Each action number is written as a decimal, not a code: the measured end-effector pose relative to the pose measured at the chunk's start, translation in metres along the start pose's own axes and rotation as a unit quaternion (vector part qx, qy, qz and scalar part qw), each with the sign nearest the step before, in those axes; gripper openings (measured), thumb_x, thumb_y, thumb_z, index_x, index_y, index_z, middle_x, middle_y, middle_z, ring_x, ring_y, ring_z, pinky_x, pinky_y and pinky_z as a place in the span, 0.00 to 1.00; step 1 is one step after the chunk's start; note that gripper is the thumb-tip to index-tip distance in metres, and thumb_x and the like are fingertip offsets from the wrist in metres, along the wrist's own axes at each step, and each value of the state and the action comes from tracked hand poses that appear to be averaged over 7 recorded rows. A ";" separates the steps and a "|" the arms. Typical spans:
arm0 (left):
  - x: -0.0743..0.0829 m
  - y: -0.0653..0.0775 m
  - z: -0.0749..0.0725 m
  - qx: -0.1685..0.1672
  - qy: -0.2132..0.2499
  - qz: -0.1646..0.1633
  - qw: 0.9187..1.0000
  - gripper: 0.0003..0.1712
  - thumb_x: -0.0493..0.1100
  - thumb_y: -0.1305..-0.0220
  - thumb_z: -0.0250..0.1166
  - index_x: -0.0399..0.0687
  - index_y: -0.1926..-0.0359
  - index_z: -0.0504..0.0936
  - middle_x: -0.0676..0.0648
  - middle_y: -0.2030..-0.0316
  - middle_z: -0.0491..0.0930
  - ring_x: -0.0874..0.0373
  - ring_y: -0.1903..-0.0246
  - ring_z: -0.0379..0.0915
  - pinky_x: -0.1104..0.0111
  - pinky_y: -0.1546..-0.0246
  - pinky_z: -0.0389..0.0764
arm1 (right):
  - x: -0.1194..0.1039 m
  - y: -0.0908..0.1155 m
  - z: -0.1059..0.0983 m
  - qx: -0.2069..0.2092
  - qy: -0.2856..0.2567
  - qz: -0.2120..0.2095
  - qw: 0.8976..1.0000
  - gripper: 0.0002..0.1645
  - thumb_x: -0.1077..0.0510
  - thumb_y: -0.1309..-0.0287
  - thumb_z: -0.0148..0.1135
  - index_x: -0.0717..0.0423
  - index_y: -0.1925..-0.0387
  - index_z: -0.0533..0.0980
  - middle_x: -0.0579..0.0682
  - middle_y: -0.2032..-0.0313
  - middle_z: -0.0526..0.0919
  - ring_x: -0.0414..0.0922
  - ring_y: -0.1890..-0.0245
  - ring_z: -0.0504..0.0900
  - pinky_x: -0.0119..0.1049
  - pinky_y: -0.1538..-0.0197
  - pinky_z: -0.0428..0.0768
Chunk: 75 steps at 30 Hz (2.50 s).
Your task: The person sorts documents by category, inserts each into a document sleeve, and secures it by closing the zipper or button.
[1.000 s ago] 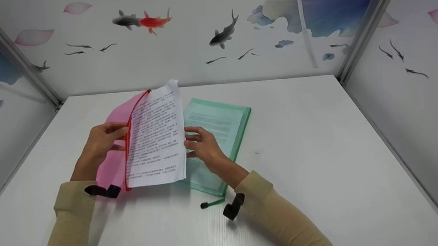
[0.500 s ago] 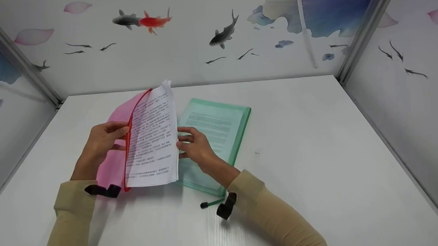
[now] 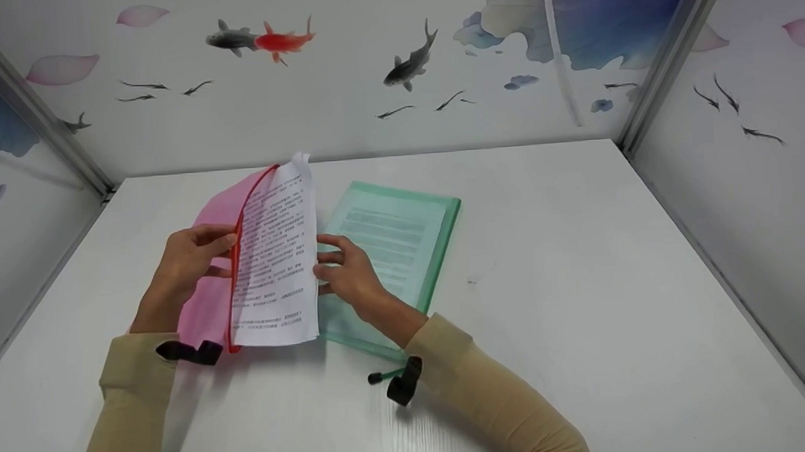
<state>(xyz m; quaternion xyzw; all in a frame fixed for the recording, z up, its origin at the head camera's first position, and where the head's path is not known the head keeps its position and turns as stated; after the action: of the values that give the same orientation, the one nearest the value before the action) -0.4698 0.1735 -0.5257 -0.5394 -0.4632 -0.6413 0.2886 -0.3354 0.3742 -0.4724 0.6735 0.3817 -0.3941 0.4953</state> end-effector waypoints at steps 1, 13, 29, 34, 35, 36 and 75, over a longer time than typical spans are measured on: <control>0.000 0.000 0.000 0.000 0.000 0.000 1.000 0.18 0.44 0.28 0.60 0.46 0.40 0.80 0.41 0.50 0.81 0.42 0.56 0.83 0.62 0.62 0.89 | 0.000 0.000 0.001 0.001 -0.001 0.001 1.000 0.32 0.64 0.32 0.59 0.48 0.29 0.65 0.56 0.41 0.80 0.47 0.50 0.86 0.41 0.48 0.86; 0.005 0.002 0.005 -0.006 -0.006 0.009 1.000 0.18 0.45 0.28 0.60 0.47 0.40 0.80 0.43 0.51 0.80 0.43 0.57 0.83 0.61 0.62 0.89 | 0.002 -0.004 0.011 0.001 -0.013 0.003 1.000 0.35 0.66 0.34 0.60 0.48 0.29 0.65 0.57 0.42 0.81 0.46 0.51 0.85 0.38 0.53 0.86; 0.009 0.004 0.011 -0.009 -0.002 0.013 1.000 0.18 0.45 0.28 0.60 0.48 0.40 0.81 0.43 0.52 0.80 0.43 0.58 0.84 0.61 0.63 0.89 | 0.009 -0.008 0.032 -0.018 -0.028 0.001 0.999 0.39 0.67 0.35 0.60 0.47 0.26 0.61 0.59 0.40 0.79 0.48 0.49 0.85 0.41 0.50 0.87; 0.010 0.006 0.013 -0.013 -0.005 0.007 1.000 0.17 0.45 0.28 0.60 0.49 0.41 0.81 0.43 0.52 0.80 0.43 0.58 0.84 0.62 0.63 0.89 | 0.012 -0.010 0.037 -0.015 -0.032 0.008 0.999 0.39 0.67 0.35 0.61 0.46 0.26 0.61 0.59 0.40 0.79 0.48 0.47 0.85 0.41 0.51 0.87; 0.010 0.006 0.014 -0.014 -0.006 0.007 1.000 0.17 0.45 0.28 0.60 0.49 0.41 0.81 0.43 0.52 0.80 0.43 0.58 0.84 0.62 0.63 0.89 | 0.013 -0.011 0.038 -0.014 -0.032 0.010 0.999 0.39 0.67 0.35 0.61 0.46 0.26 0.61 0.59 0.39 0.79 0.48 0.47 0.85 0.41 0.51 0.87; 0.010 0.006 0.015 -0.015 -0.007 0.007 1.000 0.17 0.44 0.28 0.60 0.49 0.41 0.81 0.43 0.52 0.80 0.43 0.58 0.84 0.62 0.63 0.89 | 0.013 -0.011 0.039 -0.013 -0.032 0.012 0.999 0.39 0.67 0.35 0.61 0.46 0.26 0.61 0.59 0.39 0.79 0.48 0.47 0.85 0.41 0.51 0.87; 0.014 0.010 0.025 -0.026 -0.030 0.020 0.999 0.19 0.41 0.27 0.59 0.44 0.38 0.79 0.40 0.46 0.78 0.48 0.54 0.83 0.66 0.65 0.88 | 0.014 -0.023 0.074 0.014 0.021 -0.005 1.000 0.41 0.69 0.37 0.60 0.45 0.26 0.62 0.58 0.45 0.79 0.45 0.56 0.83 0.41 0.50 0.87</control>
<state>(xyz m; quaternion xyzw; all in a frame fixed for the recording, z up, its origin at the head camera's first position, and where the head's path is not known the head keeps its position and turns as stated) -0.4540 0.1935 -0.5092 -0.5748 -0.4440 -0.6308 0.2730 -0.3617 0.3088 -0.5083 0.6865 0.3900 -0.3873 0.4760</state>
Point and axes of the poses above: each hand's wrist, its own y-axis away from the middle knuckle, its own z-axis out of the palm, x = y × z, the point moved 7 cm from there along -y, towards the middle knuckle
